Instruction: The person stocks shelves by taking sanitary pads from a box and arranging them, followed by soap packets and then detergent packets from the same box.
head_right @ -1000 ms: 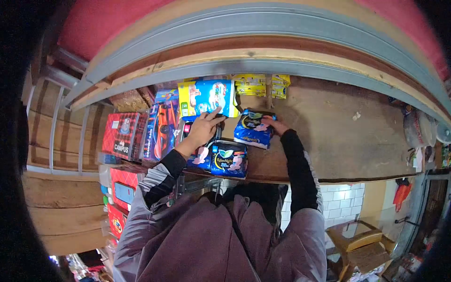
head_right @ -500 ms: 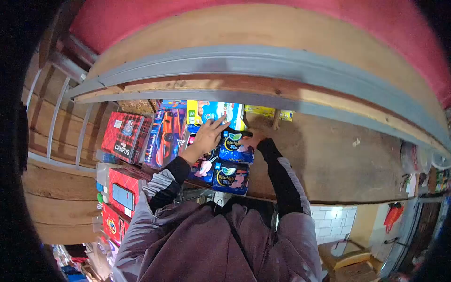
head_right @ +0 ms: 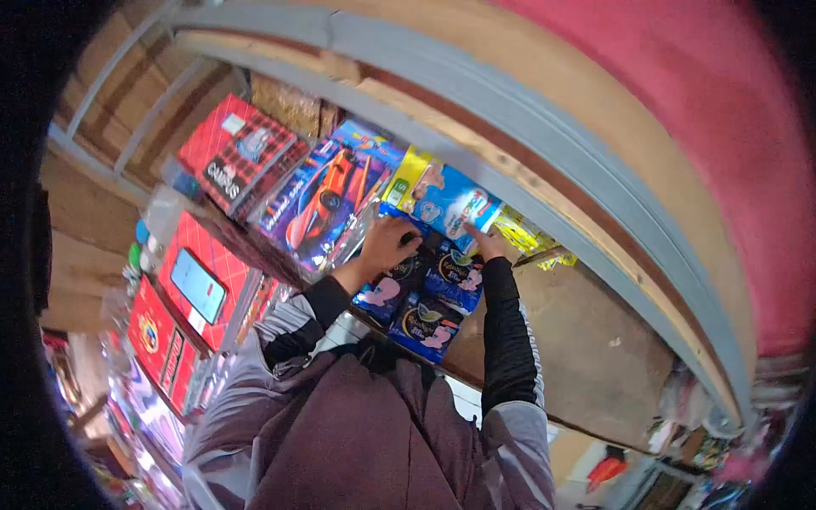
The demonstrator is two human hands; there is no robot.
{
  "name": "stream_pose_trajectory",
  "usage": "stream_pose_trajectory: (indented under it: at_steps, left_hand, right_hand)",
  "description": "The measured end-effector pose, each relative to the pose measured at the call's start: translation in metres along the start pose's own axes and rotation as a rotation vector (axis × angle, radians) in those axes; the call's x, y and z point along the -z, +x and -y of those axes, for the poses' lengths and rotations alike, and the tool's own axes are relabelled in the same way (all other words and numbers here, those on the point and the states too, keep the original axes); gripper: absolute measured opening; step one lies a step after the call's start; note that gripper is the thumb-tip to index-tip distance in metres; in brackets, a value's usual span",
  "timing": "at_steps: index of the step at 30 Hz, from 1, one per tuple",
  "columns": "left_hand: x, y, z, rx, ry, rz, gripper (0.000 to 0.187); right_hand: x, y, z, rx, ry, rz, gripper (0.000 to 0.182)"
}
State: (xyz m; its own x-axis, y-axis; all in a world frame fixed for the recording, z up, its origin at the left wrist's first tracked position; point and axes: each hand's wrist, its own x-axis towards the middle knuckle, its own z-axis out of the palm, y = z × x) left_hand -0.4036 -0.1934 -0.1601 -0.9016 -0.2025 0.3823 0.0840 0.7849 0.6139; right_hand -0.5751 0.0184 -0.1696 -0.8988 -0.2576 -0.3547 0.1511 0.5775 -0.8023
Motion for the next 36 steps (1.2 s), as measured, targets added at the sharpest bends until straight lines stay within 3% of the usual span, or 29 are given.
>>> stream_pose_trajectory:
  at_steps: [1, 4, 5, 9, 12, 13, 16, 17, 19, 20, 21, 24, 25, 26, 27, 28, 32, 33, 36]
  left_hand:
    - [-0.005, -0.002, -0.001, 0.031, 0.087, -0.063, 0.021]
    - [-0.009, 0.006, 0.001, 0.066, 0.115, -0.126, 0.024]
    - [-0.011, 0.01, 0.001, 0.077, 0.127, -0.179, 0.025]
    - [-0.004, 0.023, 0.001, 0.133, 0.058, -0.21, 0.027]
    - [-0.013, 0.04, 0.003, 0.196, -0.152, -0.118, 0.034]
    - [-0.035, 0.049, 0.011, 0.167, -0.493, -0.149, 0.052]
    - [-0.079, 0.076, -0.01, 0.626, -1.142, -0.415, 0.07]
    - [-0.08, 0.082, -0.024, 0.747, -1.346, -0.474, 0.073]
    - [-0.081, 0.092, -0.046, 0.913, -1.604, -0.6, 0.082]
    - [-0.082, 0.097, -0.054, 0.968, -1.526, -0.627, 0.08]
    - [-0.081, 0.104, -0.058, 0.956, -1.605, -0.671, 0.076]
    - [-0.063, 0.105, -0.06, 0.925, -1.725, -0.612, 0.071]
    - [-0.085, 0.111, -0.055, 0.865, -1.468, -0.682, 0.063]
    - [-0.073, 0.108, -0.064, 0.964, -1.365, -0.586, 0.059]
    - [-0.069, 0.107, -0.066, 0.919, -1.279, -0.565, 0.058]
    - [-0.068, 0.107, -0.066, 0.873, -1.198, -0.546, 0.057]
    - [-0.094, 0.109, -0.048, 0.636, -1.524, -0.632, 0.048]
    - [-0.08, 0.101, -0.051, 0.64, -1.528, -0.643, 0.045]
    - [-0.117, 0.104, -0.053, 0.917, -1.394, -0.774, 0.044]
  right_hand:
    - [0.002, 0.012, -0.012, 0.122, 0.05, -0.107, 0.047]
    - [0.004, 0.031, -0.022, 0.248, 0.197, -0.231, 0.085]
    - [0.0, 0.034, -0.024, 0.29, 0.268, -0.351, 0.08]
    - [-0.006, 0.014, 0.001, 0.146, 0.657, -0.233, 0.062]
    - [-0.003, 0.023, 0.016, 0.077, 0.72, -0.22, 0.061]
    - [-0.002, 0.028, 0.014, 0.118, 0.664, -0.256, 0.054]
    - [0.006, 0.048, -0.002, 0.167, 0.755, -0.157, 0.03]
    - [-0.016, -0.005, 0.049, 0.083, 0.844, -0.156, 0.027]
    - [-0.017, -0.024, 0.051, 0.125, 0.862, -0.114, 0.029]
    - [-0.015, -0.033, 0.049, 0.148, 0.871, -0.096, 0.031]
    - [-0.013, -0.046, 0.048, 0.105, 0.796, -0.208, 0.029]
    - [-0.023, -0.068, 0.033, 0.493, 0.308, -0.627, 0.037]
    - [-0.029, -0.085, 0.051, 0.845, -0.252, -0.673, 0.047]
    - [-0.029, -0.091, 0.066, 1.032, -0.622, -0.62, 0.055]
    - [-0.028, -0.086, 0.08, 1.129, -0.838, -0.502, 0.064]
    - [-0.032, -0.079, 0.097, 1.109, -0.891, -0.356, 0.07]
    - [-0.031, -0.012, 0.117, 1.093, -1.236, -0.215, 0.072]
    - [-0.026, 0.001, 0.119, 1.083, -1.252, -0.2, 0.072]
    - [-0.009, 0.034, 0.127, 1.092, -1.226, -0.143, 0.072]
